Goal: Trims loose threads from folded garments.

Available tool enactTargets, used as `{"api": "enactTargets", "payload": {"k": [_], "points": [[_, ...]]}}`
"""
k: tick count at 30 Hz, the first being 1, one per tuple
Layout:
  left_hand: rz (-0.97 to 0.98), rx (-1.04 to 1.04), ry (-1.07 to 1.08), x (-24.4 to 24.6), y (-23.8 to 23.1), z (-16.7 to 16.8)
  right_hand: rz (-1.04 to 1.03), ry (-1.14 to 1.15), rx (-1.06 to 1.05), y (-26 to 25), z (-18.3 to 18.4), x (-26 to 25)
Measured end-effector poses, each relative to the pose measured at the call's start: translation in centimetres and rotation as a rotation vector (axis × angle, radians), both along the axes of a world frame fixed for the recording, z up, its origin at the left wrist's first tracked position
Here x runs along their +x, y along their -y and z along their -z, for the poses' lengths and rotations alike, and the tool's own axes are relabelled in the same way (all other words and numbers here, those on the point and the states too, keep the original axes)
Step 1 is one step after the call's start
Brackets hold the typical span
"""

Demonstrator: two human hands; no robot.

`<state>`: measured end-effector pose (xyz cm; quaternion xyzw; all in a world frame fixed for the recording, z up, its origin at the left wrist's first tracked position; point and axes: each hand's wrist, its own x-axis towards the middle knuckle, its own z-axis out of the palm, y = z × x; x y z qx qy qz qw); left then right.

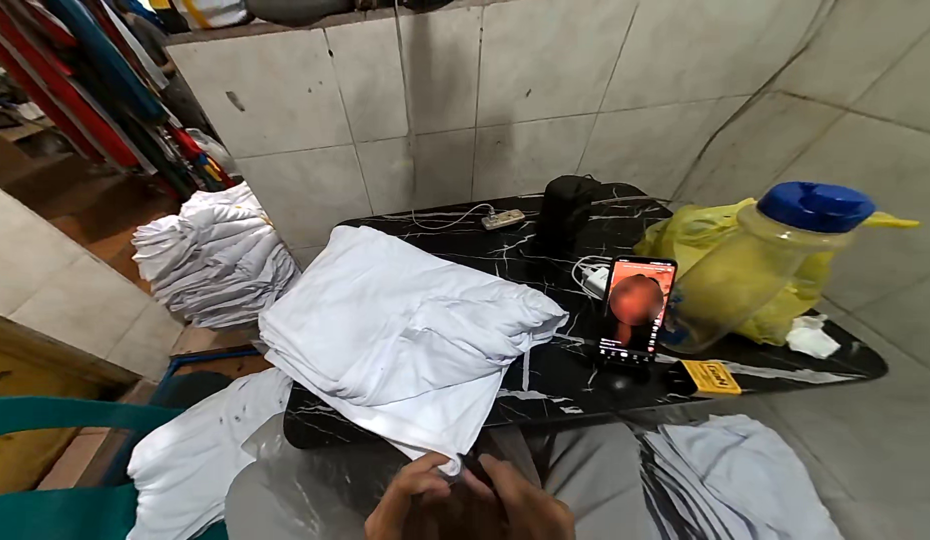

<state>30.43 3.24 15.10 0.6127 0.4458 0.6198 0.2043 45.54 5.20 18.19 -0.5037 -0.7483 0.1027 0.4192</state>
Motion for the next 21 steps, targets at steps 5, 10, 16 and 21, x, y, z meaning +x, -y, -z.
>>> {"api": "enactTargets", "payload": {"k": [5, 10, 16, 21], "points": [[-0.082, 0.047, 0.011, 0.3, 0.5, 0.2, -0.130, -0.515, -0.400, -0.6, -0.3, -1.3], [-0.071, -0.038, -0.172, 0.0, 1.5, 0.8, -0.215, -0.766, -0.520, -1.4, -0.1, -1.1], [0.177, -0.430, -0.496, -2.6, 1.8, 2.3, -0.199, -0.753, -0.511, -1.5, 0.5, -0.7], [0.002, -0.166, -0.155, -4.0, 0.9, 0.4, -0.198, -0.790, -0.520, -1.2, 0.6, -0.6]]}}
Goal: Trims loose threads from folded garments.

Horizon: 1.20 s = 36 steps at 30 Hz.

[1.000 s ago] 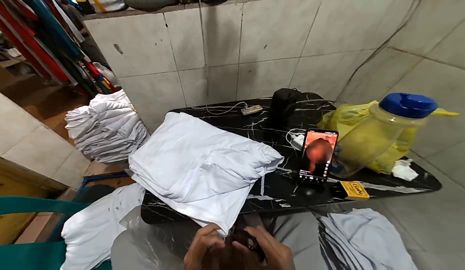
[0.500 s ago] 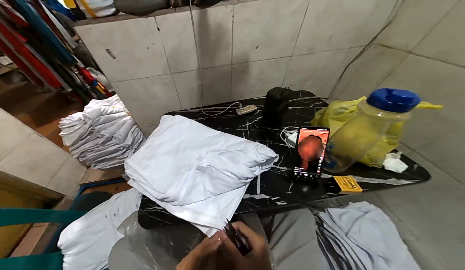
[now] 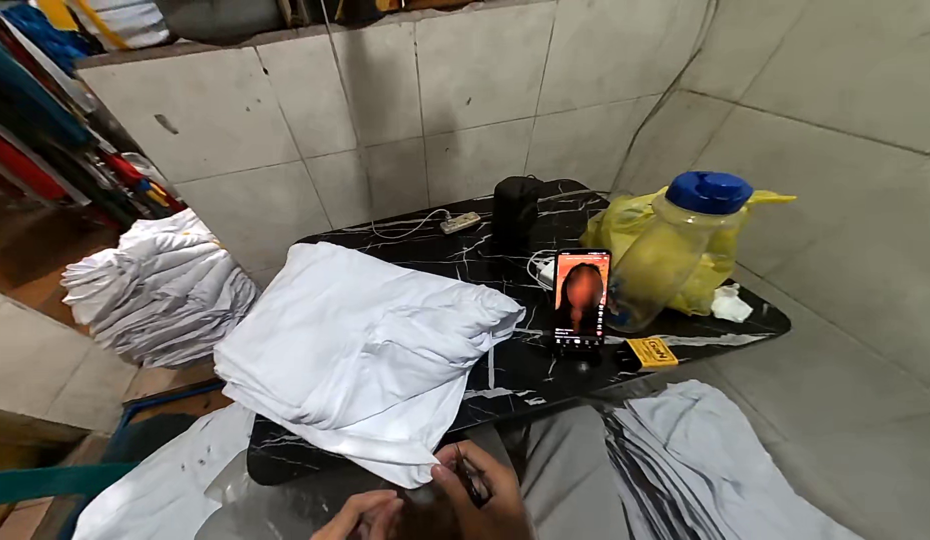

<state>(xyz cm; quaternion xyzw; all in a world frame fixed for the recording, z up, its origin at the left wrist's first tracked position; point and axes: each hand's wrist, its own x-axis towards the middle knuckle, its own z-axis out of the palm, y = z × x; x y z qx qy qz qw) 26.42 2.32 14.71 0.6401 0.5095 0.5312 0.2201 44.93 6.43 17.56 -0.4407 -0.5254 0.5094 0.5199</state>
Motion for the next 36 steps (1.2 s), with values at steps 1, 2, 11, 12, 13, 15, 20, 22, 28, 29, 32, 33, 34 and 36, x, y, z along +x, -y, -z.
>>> {"api": "enactTargets", "payload": {"k": [1, 2, 11, 12, 13, 15, 20, 22, 28, 29, 32, 33, 34, 36], "points": [[-0.021, 0.017, 0.025, 0.0, -0.2, -0.3, -0.002, -0.022, -0.002, 0.0, 0.0, -0.1], [-0.041, 0.040, 0.023, 0.2, -0.3, -0.6, -0.010, -0.050, -0.002, 0.0, -0.1, -0.2], [-0.116, 0.142, -0.250, 1.6, -2.4, -0.8, -0.130, -0.395, -0.313, -0.6, 0.6, 0.6], [-0.115, 0.152, -0.257, 1.7, -2.5, -0.8, -0.146, -0.410, -0.338, -0.6, 0.7, 0.7], [-0.116, 0.154, -0.257, 1.8, -2.5, -0.8, -0.158, -0.419, -0.352, -0.7, 0.8, 0.8], [-0.119, 0.166, -0.240, 2.1, -2.5, -0.8, -0.173, -0.428, -0.359, -0.8, 1.0, 0.9], [-0.168, 0.068, -0.338, 2.9, -2.5, -1.5, -0.152, -0.320, -0.266, -0.6, 0.3, 1.0], [-0.199, -0.062, -0.427, 3.2, -2.4, -2.2, -0.118, -0.202, -0.195, -0.5, -0.1, 0.9], [0.025, -0.049, -0.294, -0.5, -5.8, -5.8, 0.036, 0.129, 0.143, -2.8, 1.3, 3.0], [0.028, -0.004, -0.260, -1.0, -6.7, -6.4, 0.125, 0.216, 0.194, -3.8, 1.6, 4.2], [0.057, 0.002, -0.478, -2.2, -9.7, -6.0, 0.410, 0.525, 0.305, -6.7, 1.8, 8.7], [0.059, 0.005, -0.614, -2.4, -10.8, -4.9, 0.490, 0.591, 0.327, -7.5, 2.0, 10.3], [0.059, 0.019, -0.743, -2.5, -11.7, -3.7, 0.559, 0.624, 0.341, -8.2, 2.3, 11.7], [0.030, 0.060, -0.868, -2.3, -12.5, -2.7, 0.658, 0.631, 0.353, -9.4, 2.4, 14.1]]}}
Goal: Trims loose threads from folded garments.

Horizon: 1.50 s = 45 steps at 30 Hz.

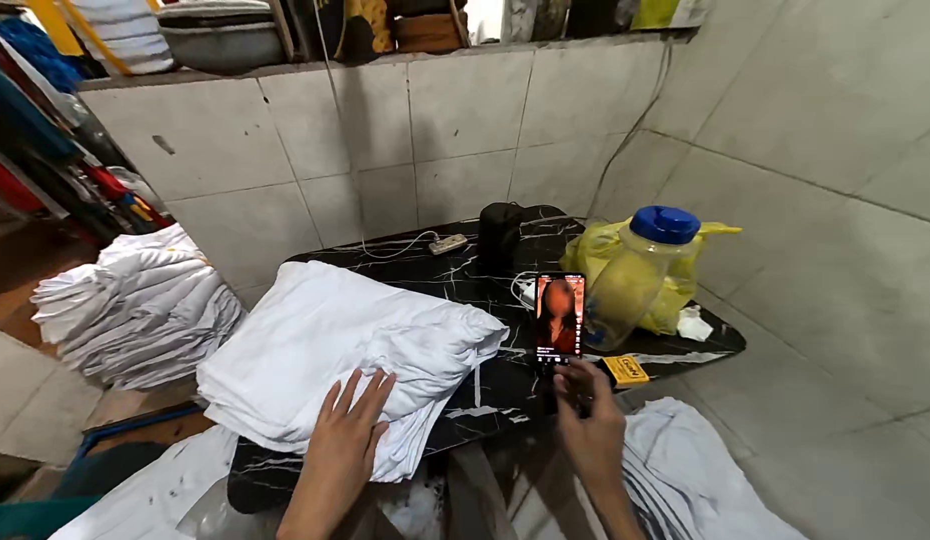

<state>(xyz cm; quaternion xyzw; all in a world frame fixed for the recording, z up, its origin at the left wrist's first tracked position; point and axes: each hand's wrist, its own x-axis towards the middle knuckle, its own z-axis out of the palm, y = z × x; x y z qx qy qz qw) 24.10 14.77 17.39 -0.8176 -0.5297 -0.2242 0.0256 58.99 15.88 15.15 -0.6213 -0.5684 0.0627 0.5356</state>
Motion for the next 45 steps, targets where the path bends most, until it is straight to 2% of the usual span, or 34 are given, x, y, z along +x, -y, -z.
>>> {"api": "enactTargets", "payload": {"k": [4, 7, 9, 13, 16, 21, 25, 29, 31, 33, 36, 40, 45], "points": [[0.042, 0.072, 0.134, 0.3, 1.1, -0.3, 0.091, 0.055, 0.049, -0.9, -0.4, 2.3], [-0.002, 0.159, 0.162, 1.0, 2.7, -0.2, 0.104, 0.112, 0.065, -1.4, -0.6, 2.6], [0.012, 0.109, 0.174, 1.0, 3.6, 0.0, 0.090, 0.139, 0.046, -1.7, -0.4, 2.7], [0.046, -0.123, 0.235, 0.3, 4.9, 0.6, 0.037, 0.109, -0.019, -2.2, -0.3, 2.7], [0.072, -0.154, 0.311, -0.6, 5.2, 0.9, 0.035, 0.063, 0.016, -1.5, -0.2, 2.3], [0.146, -0.193, 0.349, -0.3, 4.8, 1.1, -0.042, -0.078, 0.037, 1.0, 0.0, -0.5], [0.219, -0.304, 0.404, 0.5, 4.7, 0.5, -0.215, -0.225, 0.007, 3.7, 1.0, -4.6], [0.208, -0.347, 0.320, 0.7, 5.1, -0.7, -0.396, -0.293, -0.085, 5.8, 2.0, -8.9], [0.190, -0.281, 0.324, 0.6, 5.0, -0.4, -0.490, -0.260, -0.118, 6.3, 2.3, -10.5], [0.165, -0.124, 0.382, 0.7, 4.7, 0.4, -0.601, -0.243, -0.166, 6.4, 2.1, -11.9], [0.183, -0.007, 0.435, 1.2, 4.9, 0.5, -0.746, -0.327, -0.299, 6.7, 1.2, -13.2], [0.186, 0.068, 0.506, 1.7, 6.4, 0.4, -0.700, -0.567, -0.377, 7.6, 0.1, -14.3], [0.190, 0.055, 0.678, 2.0, 8.2, 1.8, -0.783, -0.770, -0.455, 8.4, -1.1, -15.4]]}}
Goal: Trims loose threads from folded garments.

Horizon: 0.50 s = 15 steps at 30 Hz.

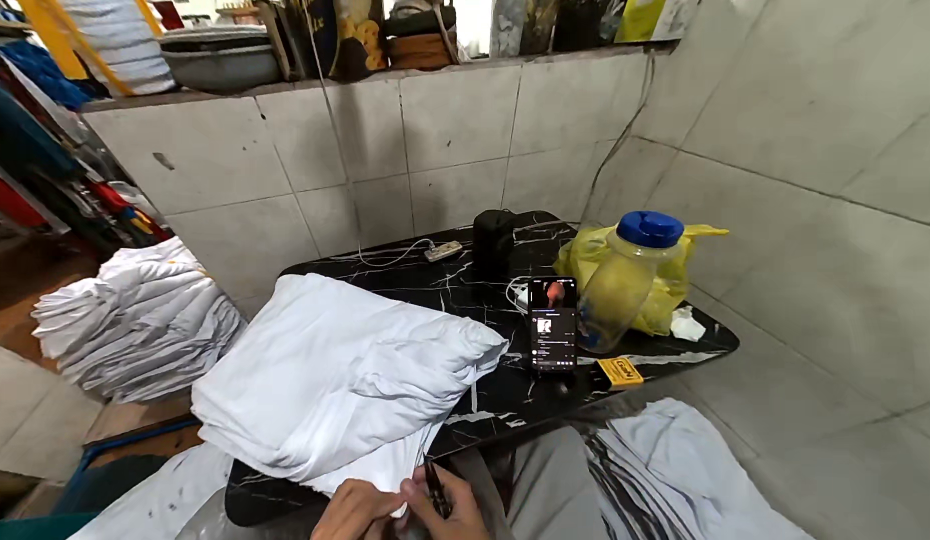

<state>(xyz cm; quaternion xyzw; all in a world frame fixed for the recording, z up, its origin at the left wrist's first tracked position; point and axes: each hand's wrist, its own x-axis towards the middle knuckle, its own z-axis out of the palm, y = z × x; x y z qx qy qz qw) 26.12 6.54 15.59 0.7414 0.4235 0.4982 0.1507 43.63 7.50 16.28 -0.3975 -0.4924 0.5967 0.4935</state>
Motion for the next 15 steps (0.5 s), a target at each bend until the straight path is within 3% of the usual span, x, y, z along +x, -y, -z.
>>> {"api": "enactTargets", "payload": {"k": [4, 11, 15], "points": [[0.017, -0.048, 0.053, -0.7, 0.9, 0.5, -0.007, 0.041, -0.039, 0.2, 0.1, 0.1], [-0.111, -0.067, -0.195, -2.7, 1.0, -0.5, 0.076, 0.155, -0.028, 0.4, -0.6, -0.4], [-0.140, -0.069, -0.185, -3.5, 1.1, -1.1, 0.065, 0.257, 0.106, 0.2, -0.7, -0.7]]}}
